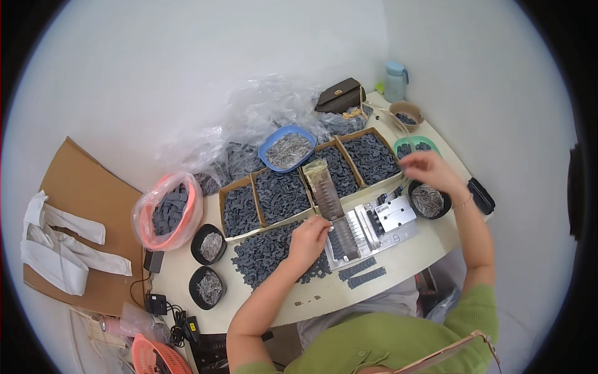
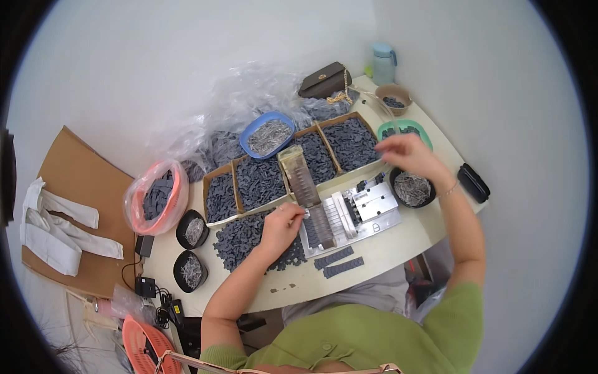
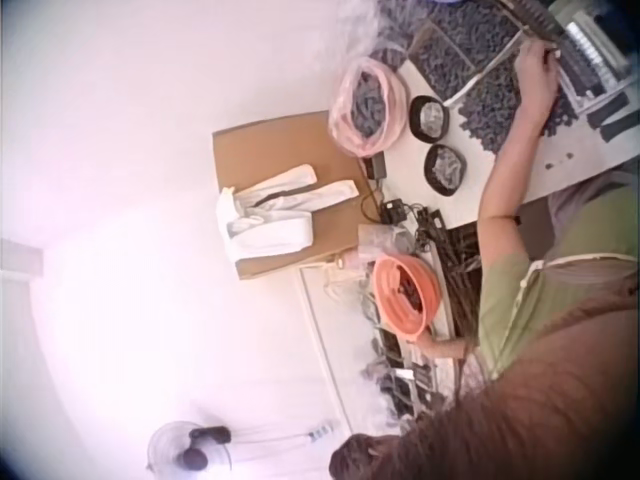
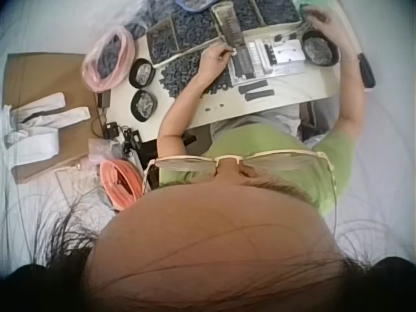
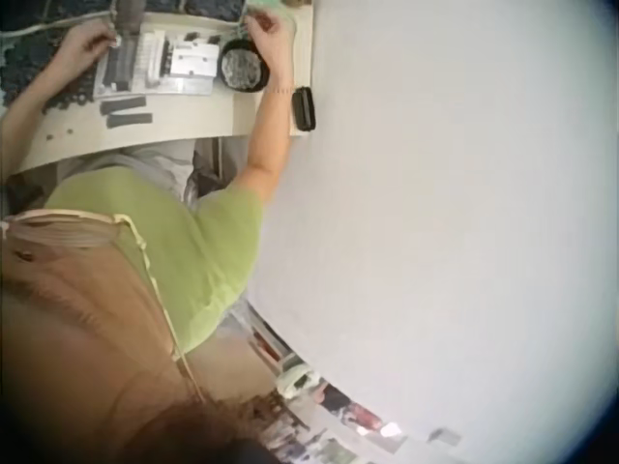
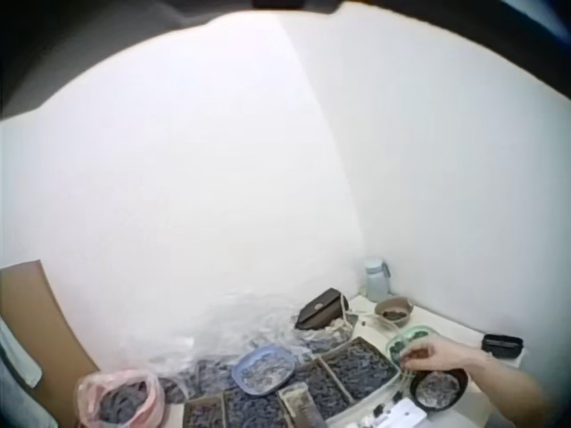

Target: The person assembles small gray components into a mechanical device on a desk by hand, picking up pieces from various containers.

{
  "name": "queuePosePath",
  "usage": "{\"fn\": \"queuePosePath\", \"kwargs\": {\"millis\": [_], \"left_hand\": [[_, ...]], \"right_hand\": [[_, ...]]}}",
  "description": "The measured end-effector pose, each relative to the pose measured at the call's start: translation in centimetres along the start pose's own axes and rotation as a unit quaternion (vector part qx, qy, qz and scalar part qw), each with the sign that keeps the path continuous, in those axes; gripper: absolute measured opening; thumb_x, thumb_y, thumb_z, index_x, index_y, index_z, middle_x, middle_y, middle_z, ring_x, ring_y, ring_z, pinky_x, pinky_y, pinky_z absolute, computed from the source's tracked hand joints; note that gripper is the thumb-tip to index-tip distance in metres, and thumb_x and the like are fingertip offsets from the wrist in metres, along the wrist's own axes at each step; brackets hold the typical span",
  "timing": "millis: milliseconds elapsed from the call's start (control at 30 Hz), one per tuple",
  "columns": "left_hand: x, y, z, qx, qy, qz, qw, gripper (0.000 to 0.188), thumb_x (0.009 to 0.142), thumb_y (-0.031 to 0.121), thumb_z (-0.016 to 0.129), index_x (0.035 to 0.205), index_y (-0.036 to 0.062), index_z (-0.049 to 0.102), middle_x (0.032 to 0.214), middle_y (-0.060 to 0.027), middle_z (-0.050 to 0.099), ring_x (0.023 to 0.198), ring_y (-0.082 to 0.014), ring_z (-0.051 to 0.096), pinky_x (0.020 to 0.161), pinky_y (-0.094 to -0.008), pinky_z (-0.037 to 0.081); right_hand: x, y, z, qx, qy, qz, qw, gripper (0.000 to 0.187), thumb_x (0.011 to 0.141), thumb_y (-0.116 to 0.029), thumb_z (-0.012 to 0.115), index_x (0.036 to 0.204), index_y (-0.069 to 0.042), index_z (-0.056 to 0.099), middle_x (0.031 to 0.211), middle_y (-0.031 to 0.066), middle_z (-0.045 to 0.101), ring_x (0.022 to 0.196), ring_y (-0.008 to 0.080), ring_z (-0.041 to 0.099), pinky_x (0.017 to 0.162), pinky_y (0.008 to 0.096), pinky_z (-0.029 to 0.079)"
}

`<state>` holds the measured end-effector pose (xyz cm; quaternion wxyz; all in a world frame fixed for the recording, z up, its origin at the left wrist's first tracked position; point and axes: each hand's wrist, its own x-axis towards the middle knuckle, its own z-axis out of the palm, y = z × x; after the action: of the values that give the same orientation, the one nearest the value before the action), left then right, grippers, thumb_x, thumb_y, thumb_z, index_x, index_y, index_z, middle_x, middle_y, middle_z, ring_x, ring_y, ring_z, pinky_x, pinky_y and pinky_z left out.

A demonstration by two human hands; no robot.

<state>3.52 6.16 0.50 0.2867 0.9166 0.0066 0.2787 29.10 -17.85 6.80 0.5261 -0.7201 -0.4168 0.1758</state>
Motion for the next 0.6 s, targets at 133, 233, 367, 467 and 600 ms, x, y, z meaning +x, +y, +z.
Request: {"fn": "queuePosePath", "kwargs": {"millis": [133,233,367,467,600], "left_hand": [[-1.4,-0.7,-0.1,0.137,-0.064,0.124,0.981,0.024,0.072,0.002,0.06,0.096,0.0016,0.063,0.1,-0.0107,0.064,0.094,-0.0257,0.062,0.078,-0.0348,0.053],[-1.7,-0.5,-1.0,0.207,-0.108,0.201,0.951,0.033,0.076,0.006,0.057,0.108,0.0003,0.061,0.114,-0.0128,0.061,0.107,-0.0273,0.058,0.09,-0.037,0.049],[-1.5,0.3,-3.2,0.285,-0.162,0.261,0.908,0.039,0.081,0.009,0.052,0.118,0.001,0.058,0.126,-0.0131,0.058,0.118,-0.0281,0.055,0.101,-0.0417,0.042],[-2.0,0.5,-3.0,0.286,-0.16,0.257,0.909,0.042,0.08,0.011,0.052,0.12,-0.0019,0.057,0.125,-0.0169,0.057,0.12,-0.0308,0.053,0.103,-0.0426,0.039],[-3.3,1.9,0.0,0.378,-0.14,0.19,0.895,0.041,0.078,0.011,0.053,0.114,-0.0095,0.057,0.122,-0.0237,0.057,0.12,-0.0329,0.052,0.099,-0.0409,0.041]], "right_hand": [[-0.8,-3.2,5.5,-0.108,-0.136,-0.081,0.982,0.014,0.083,-0.007,0.068,0.096,-0.001,0.066,0.083,0.0062,0.066,0.074,0.0141,0.062,0.067,0.0276,0.05],[-1.0,-3.3,9.1,-0.151,-0.16,-0.11,0.969,0.013,0.082,-0.011,0.068,0.091,-0.002,0.065,0.081,0.0085,0.065,0.073,0.0207,0.063,0.064,0.0307,0.05],[-0.1,-1.4,14.6,-0.213,-0.094,-0.223,0.947,0.012,0.082,-0.015,0.065,0.086,-0.004,0.062,0.079,0.0108,0.062,0.074,0.0304,0.063,0.064,0.0383,0.051],[0.2,-1.1,17.0,-0.317,-0.067,-0.257,0.911,0.011,0.078,-0.014,0.064,0.082,-0.005,0.059,0.077,0.0102,0.059,0.075,0.029,0.063,0.066,0.0389,0.051],[0.2,-1.1,18.1,-0.356,-0.057,-0.298,0.884,0.008,0.075,-0.011,0.06,0.08,-0.005,0.059,0.077,0.0089,0.057,0.076,0.0271,0.063,0.067,0.0376,0.052]]}}
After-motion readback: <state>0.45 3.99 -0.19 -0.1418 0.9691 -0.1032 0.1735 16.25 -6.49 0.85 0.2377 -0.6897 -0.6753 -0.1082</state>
